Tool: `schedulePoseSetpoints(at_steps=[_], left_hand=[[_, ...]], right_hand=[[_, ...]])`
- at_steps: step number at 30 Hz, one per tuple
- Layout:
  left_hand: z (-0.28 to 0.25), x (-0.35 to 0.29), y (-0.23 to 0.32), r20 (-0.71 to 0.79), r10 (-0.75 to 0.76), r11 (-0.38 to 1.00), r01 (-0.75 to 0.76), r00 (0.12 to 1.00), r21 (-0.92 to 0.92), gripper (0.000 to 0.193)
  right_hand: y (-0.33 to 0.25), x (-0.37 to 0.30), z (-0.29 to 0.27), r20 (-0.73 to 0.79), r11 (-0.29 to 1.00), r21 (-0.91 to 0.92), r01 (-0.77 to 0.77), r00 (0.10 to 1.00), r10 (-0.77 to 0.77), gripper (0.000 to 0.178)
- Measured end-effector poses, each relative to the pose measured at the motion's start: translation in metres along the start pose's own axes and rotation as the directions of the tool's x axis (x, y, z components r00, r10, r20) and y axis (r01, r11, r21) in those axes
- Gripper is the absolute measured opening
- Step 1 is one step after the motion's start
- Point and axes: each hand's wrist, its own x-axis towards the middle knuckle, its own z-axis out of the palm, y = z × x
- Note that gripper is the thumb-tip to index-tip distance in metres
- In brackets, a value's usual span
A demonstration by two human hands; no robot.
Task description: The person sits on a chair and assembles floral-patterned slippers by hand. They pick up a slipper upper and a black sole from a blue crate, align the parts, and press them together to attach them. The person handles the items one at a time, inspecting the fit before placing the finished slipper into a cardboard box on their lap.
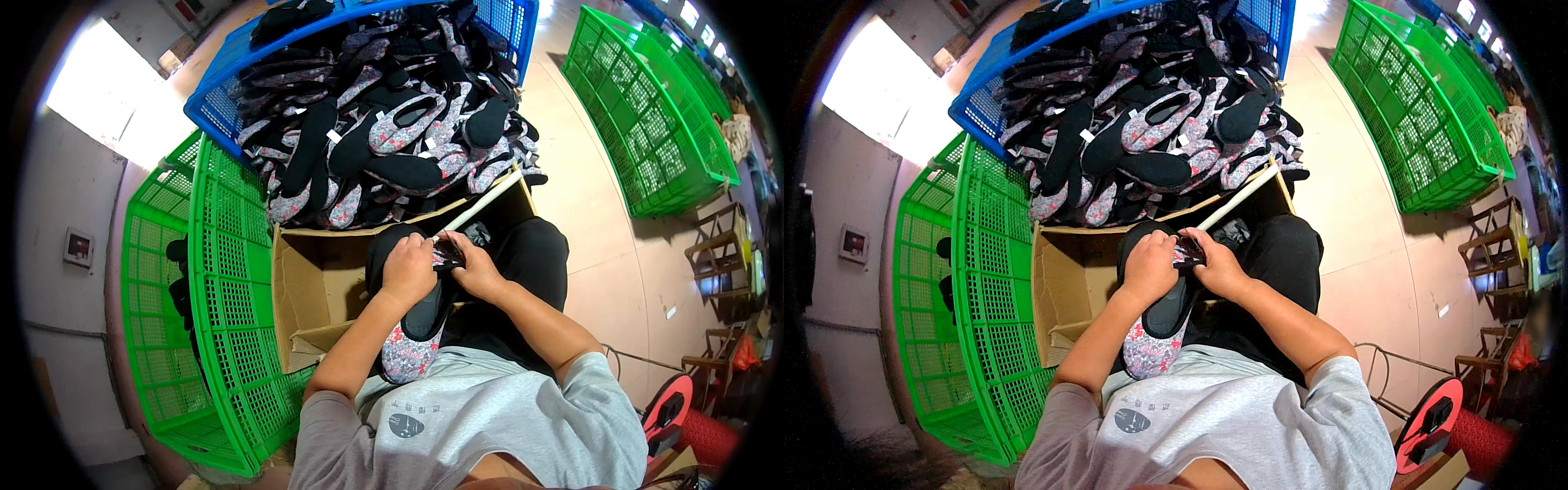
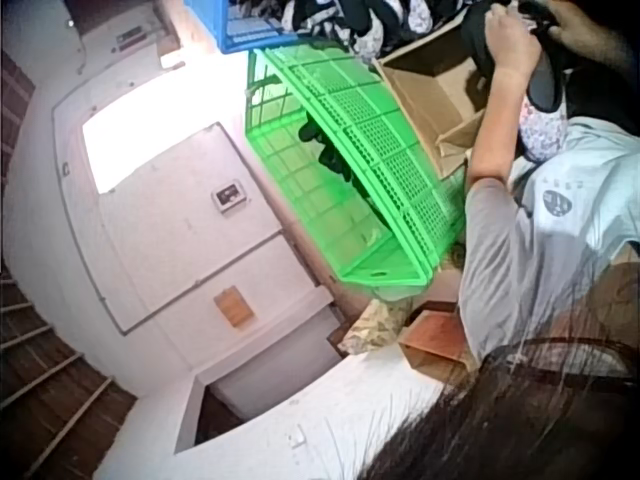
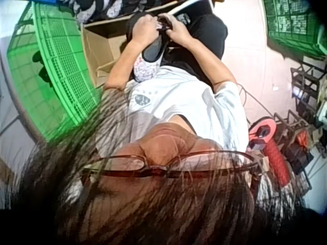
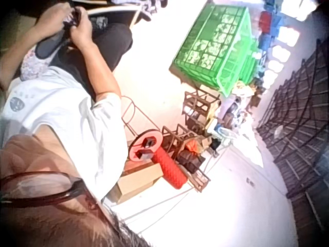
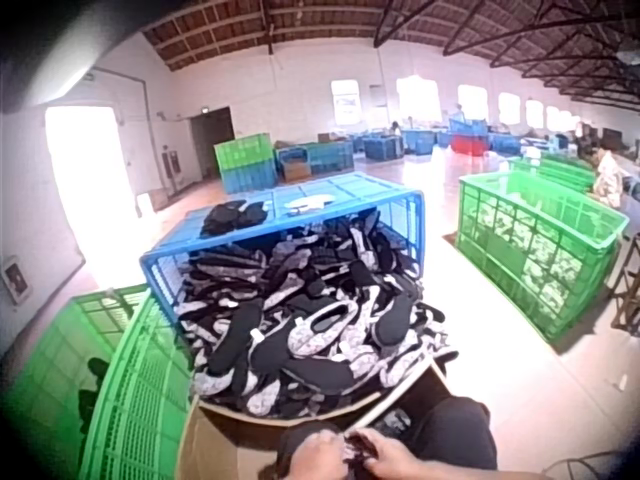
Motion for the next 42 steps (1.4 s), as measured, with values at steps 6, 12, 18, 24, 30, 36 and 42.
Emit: schedulePoseSetpoints(at_steps=[6, 12, 18, 24, 30, 36, 42], left_hand=[[0.003, -0.006, -0.004, -0.107, -0.02, 0.999, 0.016, 0.994, -0.035, 0.031], [0.01, -0.006, 0.001, -0.08, -0.105, 0.994, 0.103, 0.991, -0.038, 0.03], [0.015, -0.004, 0.011, -0.176, -0.105, 0.994, 0.099, 0.979, -0.043, 0.037], [0.002, -0.007, 0.01, -0.114, 0.034, 0.999, -0.036, 0.993, -0.018, 0.039], [-0.022, -0.018, 0.001, -0.128, 0.289, 0.955, -0.296, 0.949, -0.034, 0.024], [-0.055, -0.028, 0.006, -0.036, 0.179, 0.945, -0.182, 0.983, -0.273, 0.029], [-0.067, -0.033, 0.008, 0.182, 0.047, 0.854, 0.055, 0.982, -0.517, 0.012]], right_hand=[[-0.018, 0.0, 0.001, -0.017, 0.98, 0.049, -0.194, 0.981, 0.195, 0.073], [-0.001, -0.004, 0.011, -0.131, 0.979, -0.191, -0.066, 0.991, 0.041, 0.069], [0.005, -0.002, 0.009, -0.185, 0.965, -0.245, -0.096, 0.981, 0.05, 0.064], [-0.014, -0.004, -0.006, -0.142, 0.986, -0.158, -0.048, 0.99, 0.026, 0.062], [-0.024, -0.013, -0.009, -0.035, 0.995, -0.011, 0.101, 0.994, -0.101, 0.062], [-0.028, -0.013, -0.007, 0.089, 0.958, 0.278, 0.07, 0.991, -0.098, 0.064], [-0.025, -0.014, -0.009, 0.274, 0.86, 0.494, -0.126, 0.961, -0.017, 0.066]])
